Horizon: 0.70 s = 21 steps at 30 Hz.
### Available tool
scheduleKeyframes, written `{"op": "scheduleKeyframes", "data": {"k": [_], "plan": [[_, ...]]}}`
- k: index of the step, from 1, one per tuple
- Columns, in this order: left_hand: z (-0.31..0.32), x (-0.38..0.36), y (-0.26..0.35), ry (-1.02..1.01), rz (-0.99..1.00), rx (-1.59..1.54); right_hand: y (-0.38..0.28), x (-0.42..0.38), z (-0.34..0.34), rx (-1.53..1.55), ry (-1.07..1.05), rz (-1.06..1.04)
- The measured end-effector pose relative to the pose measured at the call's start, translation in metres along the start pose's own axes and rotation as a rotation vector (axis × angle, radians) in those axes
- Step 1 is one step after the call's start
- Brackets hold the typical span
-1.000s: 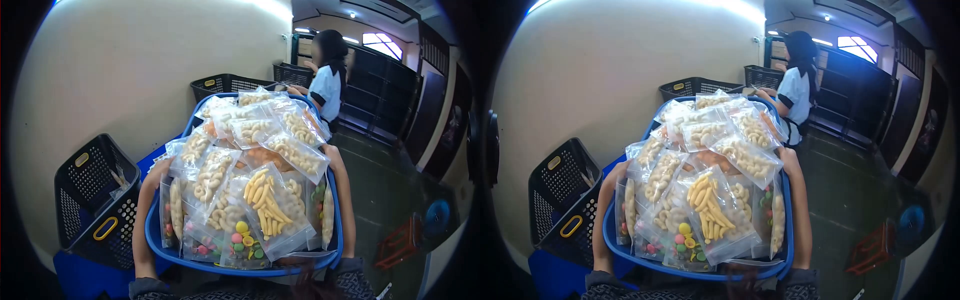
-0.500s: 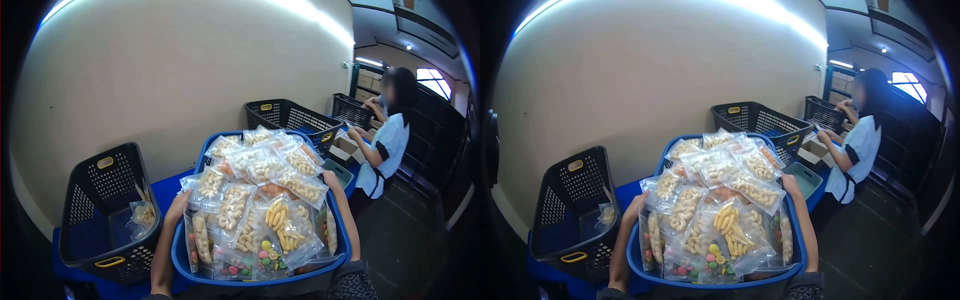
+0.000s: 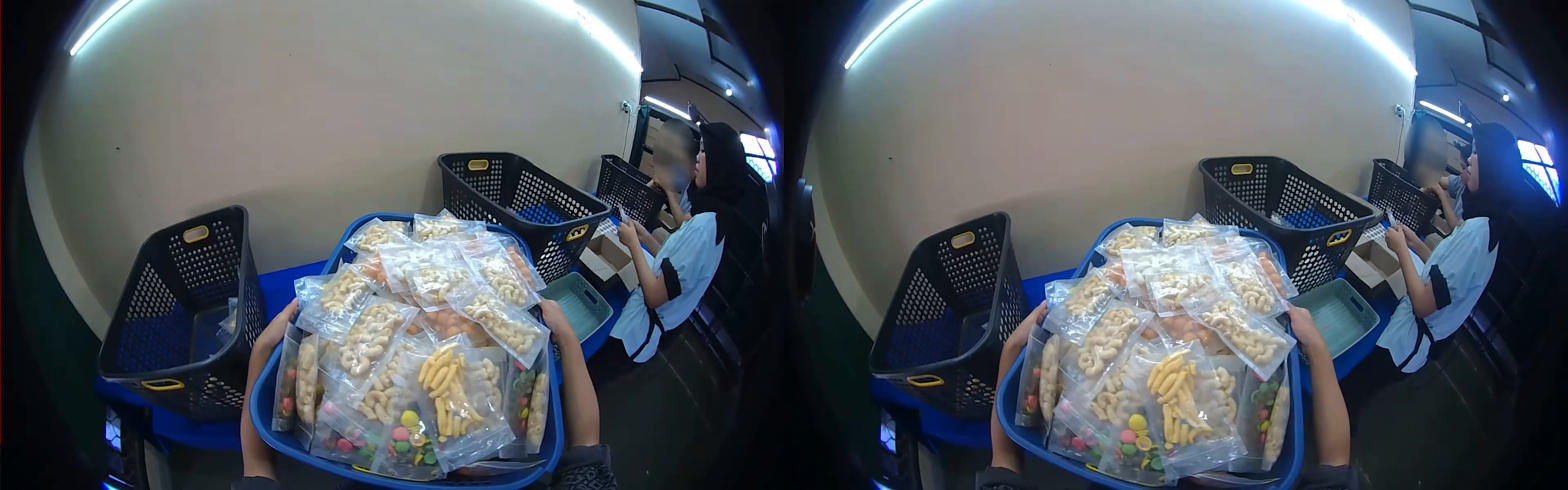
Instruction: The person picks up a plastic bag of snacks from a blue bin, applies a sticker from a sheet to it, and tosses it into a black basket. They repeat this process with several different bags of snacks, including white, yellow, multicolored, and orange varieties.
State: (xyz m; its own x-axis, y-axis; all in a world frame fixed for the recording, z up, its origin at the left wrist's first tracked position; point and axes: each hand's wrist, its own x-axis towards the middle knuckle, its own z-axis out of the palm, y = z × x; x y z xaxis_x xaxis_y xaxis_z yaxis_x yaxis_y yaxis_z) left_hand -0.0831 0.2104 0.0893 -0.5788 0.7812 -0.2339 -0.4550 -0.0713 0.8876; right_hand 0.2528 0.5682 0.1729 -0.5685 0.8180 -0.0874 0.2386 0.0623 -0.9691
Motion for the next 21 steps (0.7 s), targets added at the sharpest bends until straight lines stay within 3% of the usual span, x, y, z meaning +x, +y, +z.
{"op": "scheduleKeyframes", "data": {"k": [6, 12, 15, 21], "plan": [[-0.029, -0.041, -0.065, 0.128, -0.031, -0.093, 0.030, 0.004, -0.004, 0.377, -0.174, -0.062], [-0.072, -0.114, -0.145, 0.327, -0.041, -0.139, 0.053, -0.051, 0.013, 0.751, -0.098, 0.070], [-0.072, -0.179, -0.148, 0.429, -0.181, -0.119, 0.106, -0.097, 0.027, 0.766, -0.096, 0.190], [-0.084, -0.277, -0.188, 0.565, -0.083, -0.349, 0.212, -0.177, 0.085, 0.454, -0.220, 0.619]]}}
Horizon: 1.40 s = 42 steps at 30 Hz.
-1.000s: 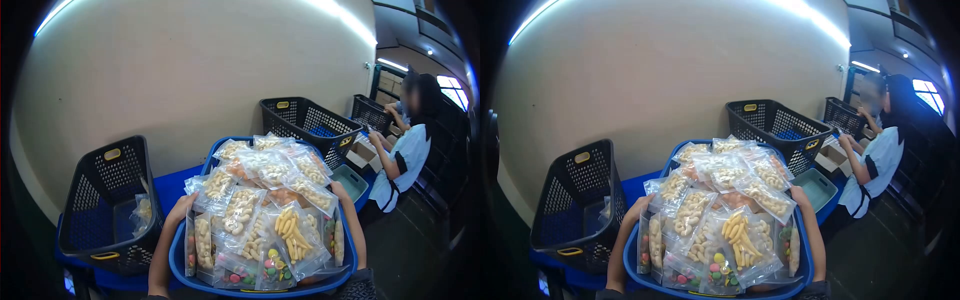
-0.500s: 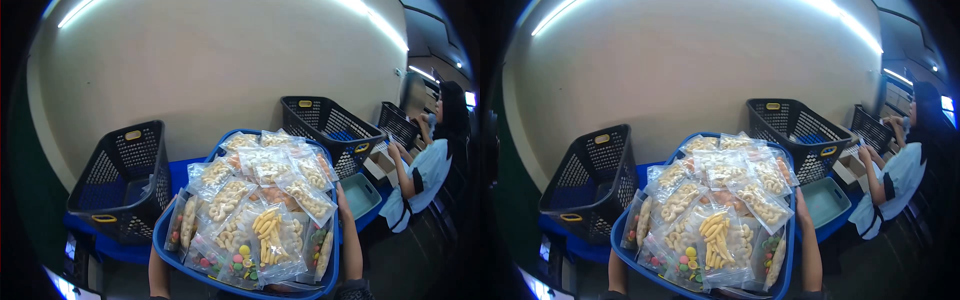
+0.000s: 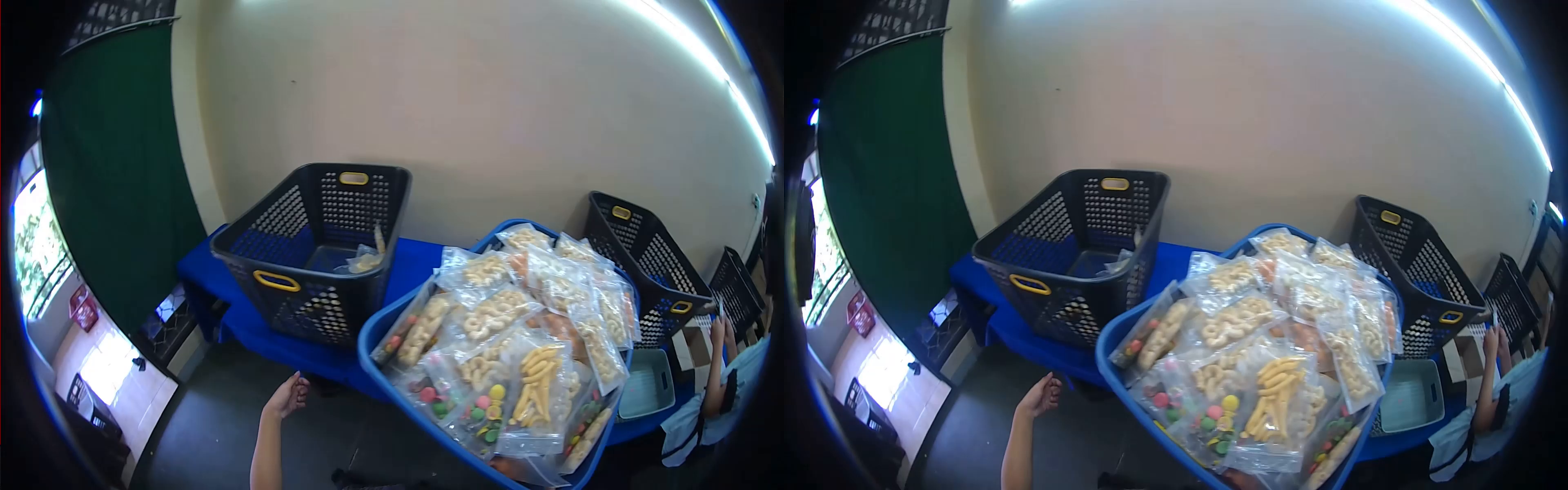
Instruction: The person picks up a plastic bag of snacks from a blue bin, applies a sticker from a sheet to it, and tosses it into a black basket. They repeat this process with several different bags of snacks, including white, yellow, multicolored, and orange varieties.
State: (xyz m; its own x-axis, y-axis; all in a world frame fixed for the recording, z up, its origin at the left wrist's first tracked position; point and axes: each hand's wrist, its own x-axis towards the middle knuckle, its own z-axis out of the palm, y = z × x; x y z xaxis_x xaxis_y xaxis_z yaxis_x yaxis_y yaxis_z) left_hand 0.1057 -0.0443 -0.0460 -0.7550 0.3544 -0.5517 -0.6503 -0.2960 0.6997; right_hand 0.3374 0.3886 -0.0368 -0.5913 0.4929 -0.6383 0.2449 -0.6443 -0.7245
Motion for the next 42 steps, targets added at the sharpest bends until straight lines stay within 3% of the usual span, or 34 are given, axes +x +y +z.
{"op": "scheduleKeyframes", "data": {"k": [6, 8, 10, 11, 13, 15, 17, 19, 21, 26, 29, 31, 33, 35, 39, 42], "plan": [[-0.090, -0.050, -0.055, 0.183, 0.068, -0.387, 0.114, 0.005, 0.044, -0.681, -0.039, 0.564], [-0.117, -0.062, -0.067, 0.203, 0.027, -0.455, 0.135, 0.008, 0.094, -0.960, -0.149, 0.642], [-0.144, -0.076, -0.078, 0.233, 0.035, -0.449, 0.159, 0.008, 0.162, -1.206, -0.355, 0.555], [-0.157, -0.081, -0.081, 0.246, 0.036, -0.436, 0.199, 0.042, 0.172, -1.318, -0.665, 0.118], [-0.179, -0.093, -0.079, 0.320, 0.042, -0.401, 0.177, -0.003, 0.284, -1.230, -1.029, -0.350], [-0.212, -0.101, -0.081, 0.348, 0.080, -0.295, 0.133, -0.060, 0.377, -1.090, -1.052, -0.733], [-0.201, -0.130, -0.047, 0.439, 0.133, -0.217, 0.074, -0.104, 0.441, -0.907, -0.897, -1.461], [-0.196, -0.149, -0.022, 0.541, 0.174, -0.137, 0.032, -0.124, 0.466, -0.751, -0.401, -1.772], [-0.201, -0.157, -0.008, 0.612, 0.354, -0.046, 0.004, -0.120, 0.475, -0.629, -0.112, -1.786], [-0.210, -0.148, 0.037, 0.669, 0.539, -0.029, -0.002, -0.083, 0.492, -0.965, 0.256, -1.686], [-0.207, -0.122, 0.092, 0.580, 0.864, 0.275, -0.012, -0.055, 0.488, -1.015, 0.476, -1.712], [-0.207, -0.095, 0.134, 0.467, 1.016, 0.351, -0.022, -0.024, 0.475, -1.013, 0.577, -1.577], [-0.209, -0.062, 0.173, 0.335, 1.036, 0.315, -0.031, -0.006, 0.471, -1.021, 0.588, -1.441], [-0.208, -0.027, 0.206, 0.285, 1.030, 0.303, -0.034, -0.008, 0.474, -0.956, 0.404, -1.455], [-0.170, 0.030, 0.271, -0.007, 0.972, 0.291, -0.043, 0.026, 0.459, -0.414, -0.020, -1.315], [-0.153, 0.076, 0.288, -0.113, 1.016, 0.338, -0.039, 0.008, 0.475, -0.324, -0.102, -1.275]]}}
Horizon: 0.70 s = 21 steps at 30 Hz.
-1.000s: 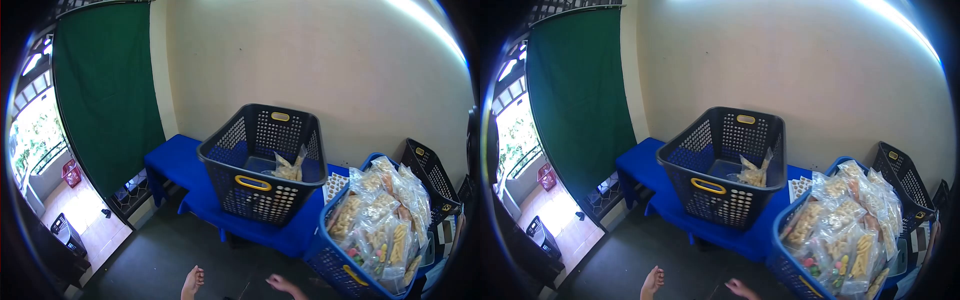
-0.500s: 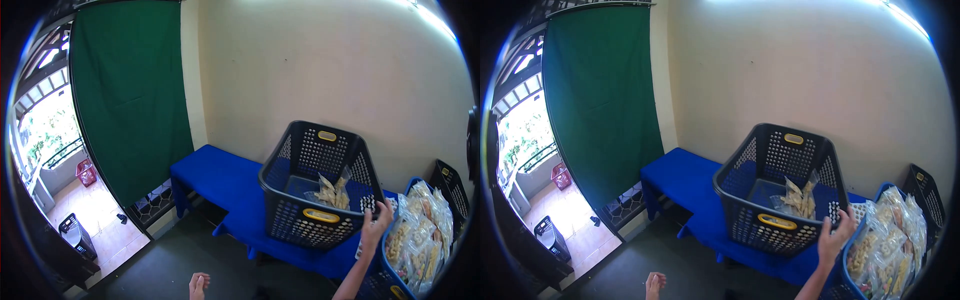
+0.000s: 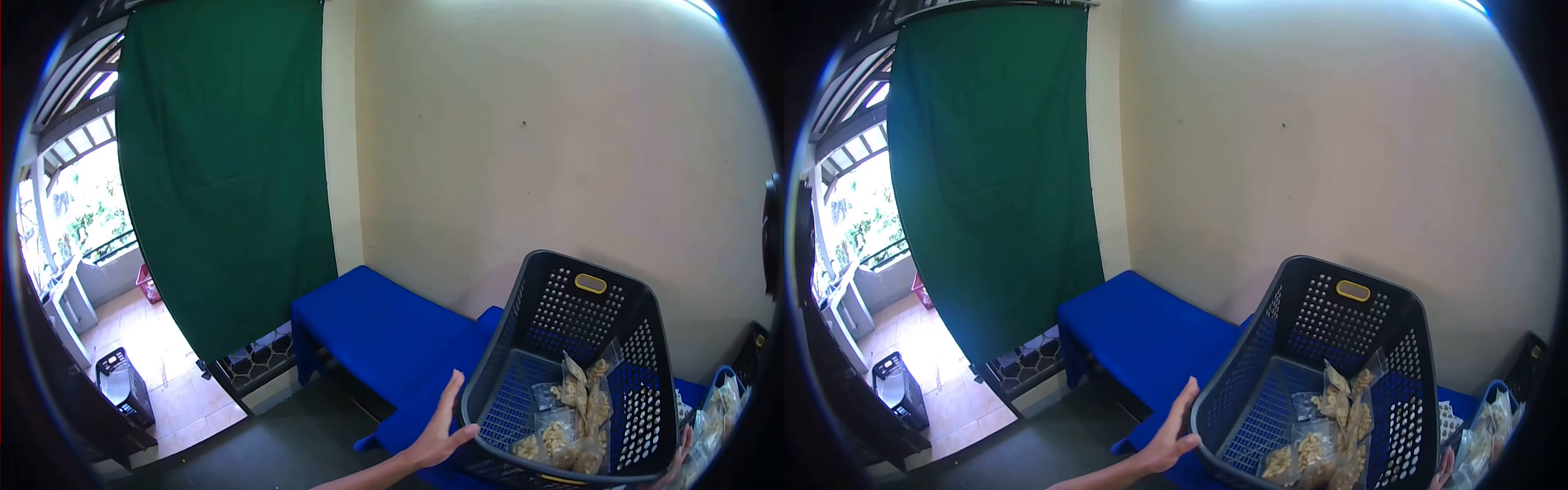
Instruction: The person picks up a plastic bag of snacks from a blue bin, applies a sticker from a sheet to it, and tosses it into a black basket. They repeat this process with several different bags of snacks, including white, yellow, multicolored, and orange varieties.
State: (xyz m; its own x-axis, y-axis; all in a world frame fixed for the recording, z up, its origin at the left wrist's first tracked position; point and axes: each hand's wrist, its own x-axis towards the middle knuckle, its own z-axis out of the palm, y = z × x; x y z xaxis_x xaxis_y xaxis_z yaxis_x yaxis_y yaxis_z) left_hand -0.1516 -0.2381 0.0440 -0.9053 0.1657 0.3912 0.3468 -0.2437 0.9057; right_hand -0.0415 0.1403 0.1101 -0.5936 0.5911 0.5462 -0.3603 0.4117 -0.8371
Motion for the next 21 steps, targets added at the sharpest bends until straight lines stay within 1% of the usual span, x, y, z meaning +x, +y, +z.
{"op": "scheduleKeyframes", "data": {"k": [1, 3, 4, 5, 7, 9, 11, 17, 19, 21], "plan": [[0.000, 0.007, -0.005, 0.010, -0.011, -0.006, -0.008, 0.000, 0.006, 0.018, 0.000, 0.007], [-0.001, 0.019, -0.007, -0.046, -0.052, -0.080, -0.018, 0.000, 0.017, 0.028, 0.005, 0.025], [-0.001, 0.023, -0.005, -0.040, -0.093, -0.218, -0.018, 0.000, 0.019, 0.030, 0.000, 0.026], [-0.003, 0.029, -0.010, -0.039, -0.097, -0.233, -0.024, 0.001, 0.022, 0.038, 0.010, 0.029], [-0.005, 0.036, -0.021, -0.047, -0.274, -0.478, -0.031, 0.003, 0.025, 0.033, 0.010, 0.030], [-0.005, 0.046, -0.029, -0.035, -0.307, -0.557, -0.035, 0.003, 0.028, 0.030, 0.013, 0.031], [-0.007, 0.055, -0.036, -0.093, -0.313, -0.649, -0.040, 0.004, 0.034, 0.026, 0.016, 0.038], [-0.023, 0.073, -0.038, -0.162, -0.335, -0.638, -0.048, -0.002, 0.050, 0.022, 0.024, 0.038], [-0.033, 0.082, -0.040, -0.155, -0.325, -0.631, -0.051, -0.004, 0.057, 0.021, 0.019, 0.039], [-0.044, 0.090, -0.041, -0.154, -0.361, -0.696, -0.054, -0.008, 0.062, 0.025, 0.022, 0.041]]}}
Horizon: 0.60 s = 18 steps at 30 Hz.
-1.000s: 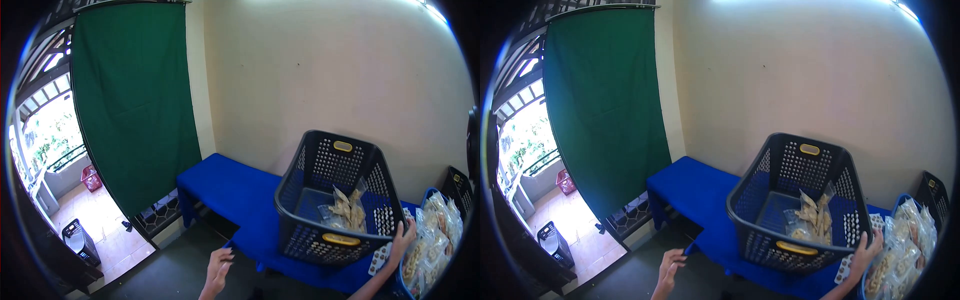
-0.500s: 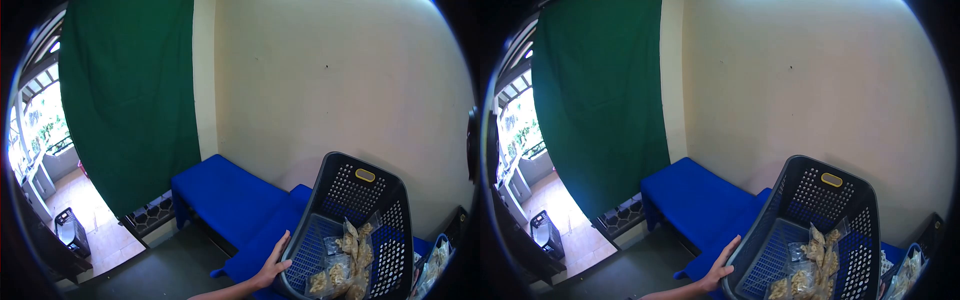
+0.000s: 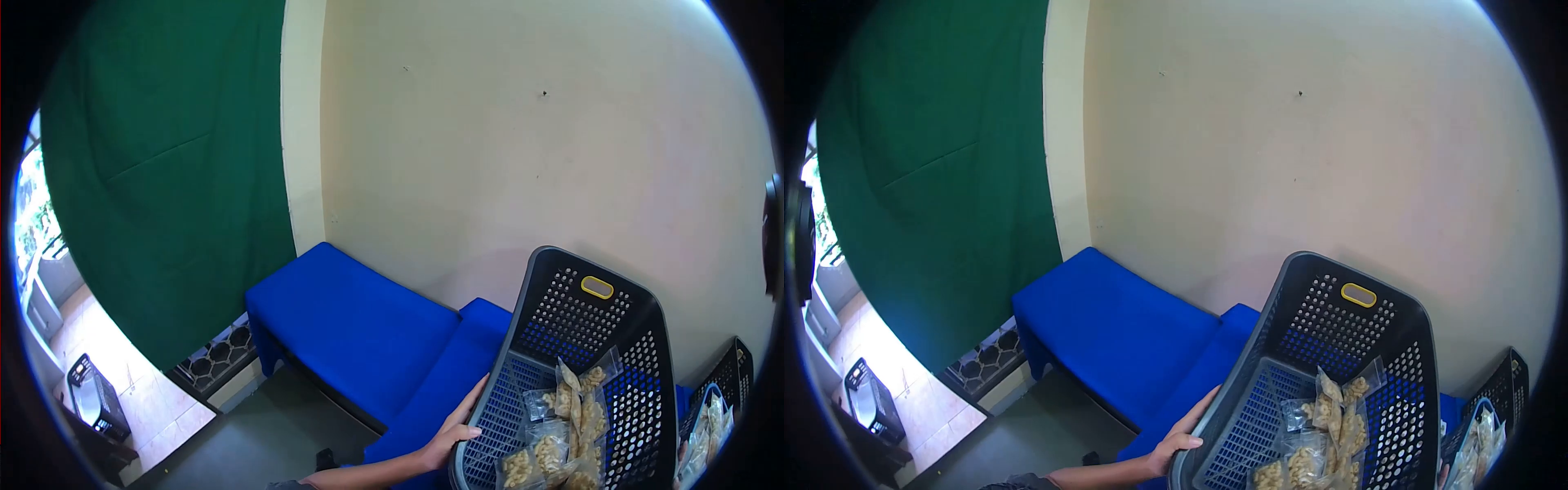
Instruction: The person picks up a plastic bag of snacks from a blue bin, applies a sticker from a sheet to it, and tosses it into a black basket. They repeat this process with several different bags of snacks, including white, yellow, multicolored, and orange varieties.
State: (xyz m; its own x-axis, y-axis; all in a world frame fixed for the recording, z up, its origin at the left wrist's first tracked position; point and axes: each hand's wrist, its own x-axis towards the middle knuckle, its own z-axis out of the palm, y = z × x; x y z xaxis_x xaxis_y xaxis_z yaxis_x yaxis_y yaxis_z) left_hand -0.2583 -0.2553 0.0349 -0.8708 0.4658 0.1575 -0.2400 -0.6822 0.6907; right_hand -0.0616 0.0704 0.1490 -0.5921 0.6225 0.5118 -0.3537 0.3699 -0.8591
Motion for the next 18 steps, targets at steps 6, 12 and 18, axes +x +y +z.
{"op": "scheduleKeyframes", "data": {"k": [6, 12, 18], "plan": [[0.004, -0.014, 0.021, -0.017, 0.042, -0.141, -0.001, -0.011, -0.012, 0.086, -0.030, -0.033], [0.071, -0.028, 0.076, 0.171, 0.009, 0.004, 0.000, 0.021, -0.047, 0.240, -0.149, -0.034], [0.147, -0.039, 0.030, 0.173, 0.132, 0.055, 0.015, 0.069, -0.140, 0.411, -0.402, -0.050]]}}
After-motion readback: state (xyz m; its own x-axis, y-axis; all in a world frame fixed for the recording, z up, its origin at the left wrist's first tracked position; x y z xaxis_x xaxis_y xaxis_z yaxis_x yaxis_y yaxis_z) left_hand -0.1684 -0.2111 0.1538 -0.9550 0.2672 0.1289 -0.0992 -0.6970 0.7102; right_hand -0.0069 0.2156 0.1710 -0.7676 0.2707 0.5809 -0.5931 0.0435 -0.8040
